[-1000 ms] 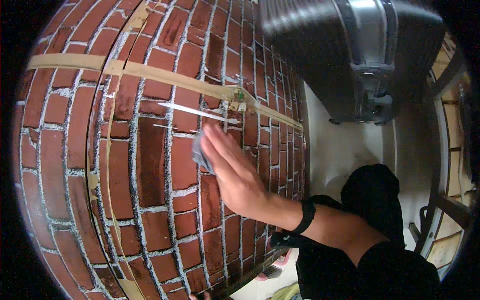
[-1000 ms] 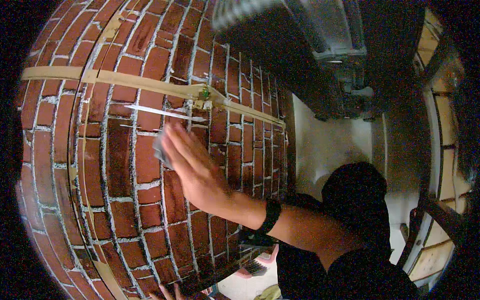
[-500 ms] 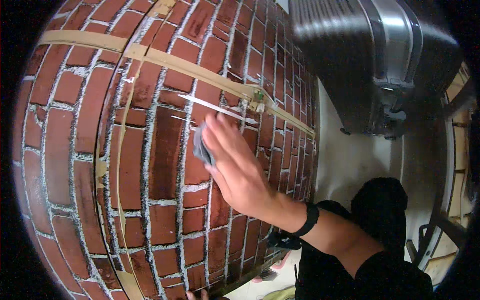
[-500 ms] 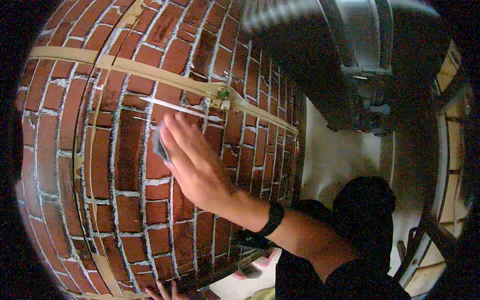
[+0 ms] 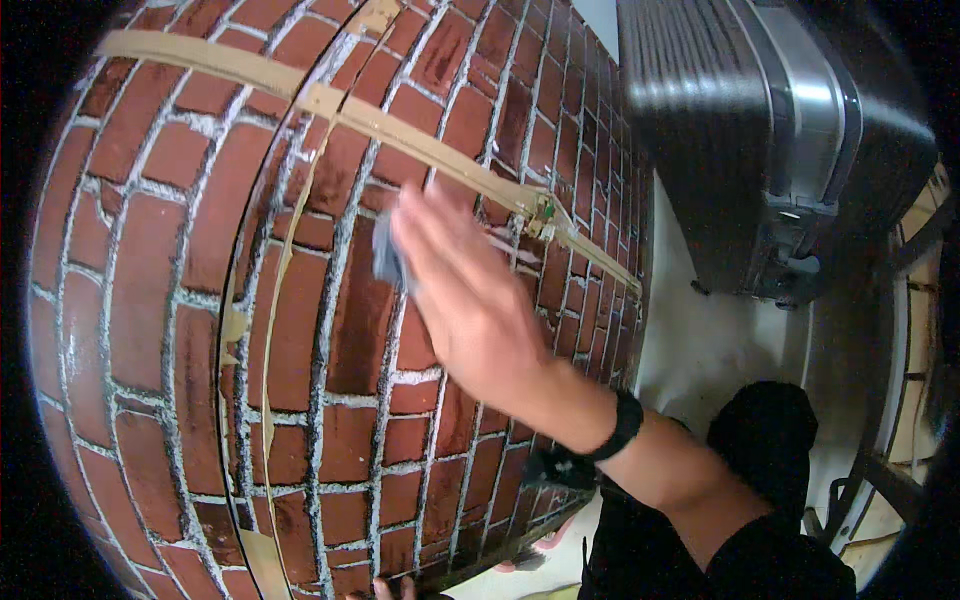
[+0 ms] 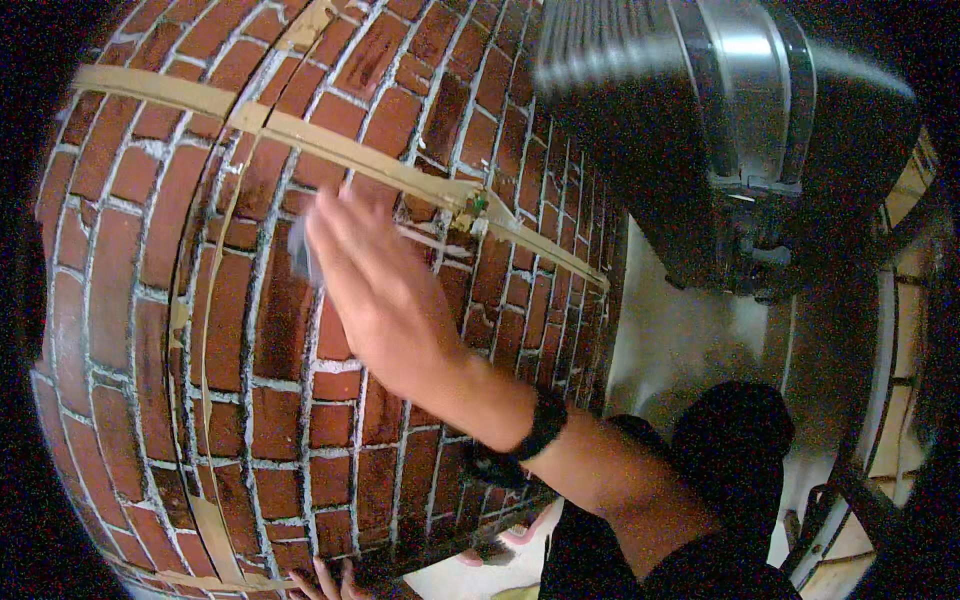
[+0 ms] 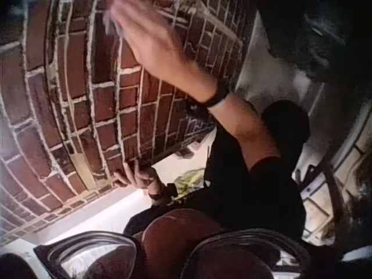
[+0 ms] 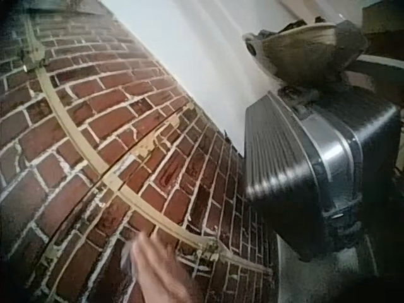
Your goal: Cleaning and applying adhesive/filler to a faux brick wall panel.
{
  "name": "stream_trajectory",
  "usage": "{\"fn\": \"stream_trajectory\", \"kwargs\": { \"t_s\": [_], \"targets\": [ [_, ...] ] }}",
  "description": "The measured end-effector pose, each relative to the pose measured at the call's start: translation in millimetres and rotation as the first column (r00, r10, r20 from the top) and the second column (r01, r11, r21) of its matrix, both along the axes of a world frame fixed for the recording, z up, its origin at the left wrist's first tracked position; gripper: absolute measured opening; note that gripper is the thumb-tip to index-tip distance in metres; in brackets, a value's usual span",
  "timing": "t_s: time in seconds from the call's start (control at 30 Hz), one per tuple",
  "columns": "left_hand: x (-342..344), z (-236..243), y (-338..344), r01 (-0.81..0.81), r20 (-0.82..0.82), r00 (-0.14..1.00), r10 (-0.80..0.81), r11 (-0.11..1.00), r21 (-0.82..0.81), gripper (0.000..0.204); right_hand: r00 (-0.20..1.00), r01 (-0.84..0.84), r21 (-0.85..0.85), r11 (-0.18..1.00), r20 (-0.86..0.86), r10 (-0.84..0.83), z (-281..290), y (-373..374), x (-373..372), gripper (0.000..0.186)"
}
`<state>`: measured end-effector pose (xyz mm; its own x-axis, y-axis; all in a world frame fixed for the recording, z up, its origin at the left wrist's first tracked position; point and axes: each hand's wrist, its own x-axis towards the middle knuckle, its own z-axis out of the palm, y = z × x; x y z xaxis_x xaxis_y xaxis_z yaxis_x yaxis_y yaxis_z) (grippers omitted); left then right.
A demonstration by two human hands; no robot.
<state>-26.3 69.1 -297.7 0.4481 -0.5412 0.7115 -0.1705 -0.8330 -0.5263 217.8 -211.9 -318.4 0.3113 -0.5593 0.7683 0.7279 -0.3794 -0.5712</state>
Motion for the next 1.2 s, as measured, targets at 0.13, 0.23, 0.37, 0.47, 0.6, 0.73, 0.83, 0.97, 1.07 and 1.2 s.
{"fn": "stream_trajectory", "kwargs": {
  "t_s": [0.13,0.23,0.37,0.47,0.6,0.73,0.83,0.97,1.07,1.2],
  "targets": [
    [-1.8,1.4,-1.0,-0.016,0.001,1.000,0.016,1.000,0.005,0.048,0.997,0.069,0.094,0.993,0.012,-0.071,14.9,-14.2,19.3,0.044],
    [-2.5,3.1,-0.4,-0.042,-0.032,0.999,0.042,0.999,0.001,0.046,1.000,-0.022,0.078,0.997,0.005,0.022,12.3,1.8,-1.8,0.045],
    [2.8,-1.3,-1.3,-0.018,-0.021,1.000,0.017,1.000,0.000,0.045,0.993,0.099,-0.041,0.994,-0.060,-0.101,-7.7,17.3,-33.3,0.050],
    [4.0,0.7,3.6,0.024,0.006,1.000,-0.024,0.999,0.037,0.045,0.982,0.155,-0.062,0.986,-0.098,-0.161,3.3,3.2,-15.4,0.041],
    [-4.3,-0.1,0.8,-0.017,-0.011,1.000,0.017,0.999,-0.031,0.047,0.977,0.171,-0.066,0.983,-0.117,-0.177,14.2,-9.3,-8.3,0.048],
    [-1.3,-1.1,18.7,-0.069,0.094,0.994,0.057,0.990,0.125,0.049,1.000,0.015,-0.190,0.982,0.028,-0.010,8.6,29.0,-51.7,0.040],
    [-5.6,-5.8,27.2,-0.062,0.006,0.998,0.062,0.990,0.124,0.048,0.981,0.003,-0.248,0.969,0.189,0.045,2.8,44.9,-59.3,0.039],
    [-3.2,-1.6,1.9,-0.046,-0.086,0.995,0.047,0.999,0.006,0.048,0.985,0.011,-0.258,0.966,0.170,0.035,-1.1,22.3,-31.9,0.041],
    [-7.2,2.5,4.8,-0.025,-0.059,0.998,0.026,1.000,0.018,0.048,0.990,0.141,-0.031,0.989,0.011,-0.141,13.6,-14.0,10.3,0.048],
    [-4.6,-1.0,0.1,-0.018,-0.037,0.999,0.017,0.999,-0.033,0.049,0.993,0.112,-0.036,0.993,-0.045,-0.114,16.8,-15.4,-1.2,0.046]
  ]
}}
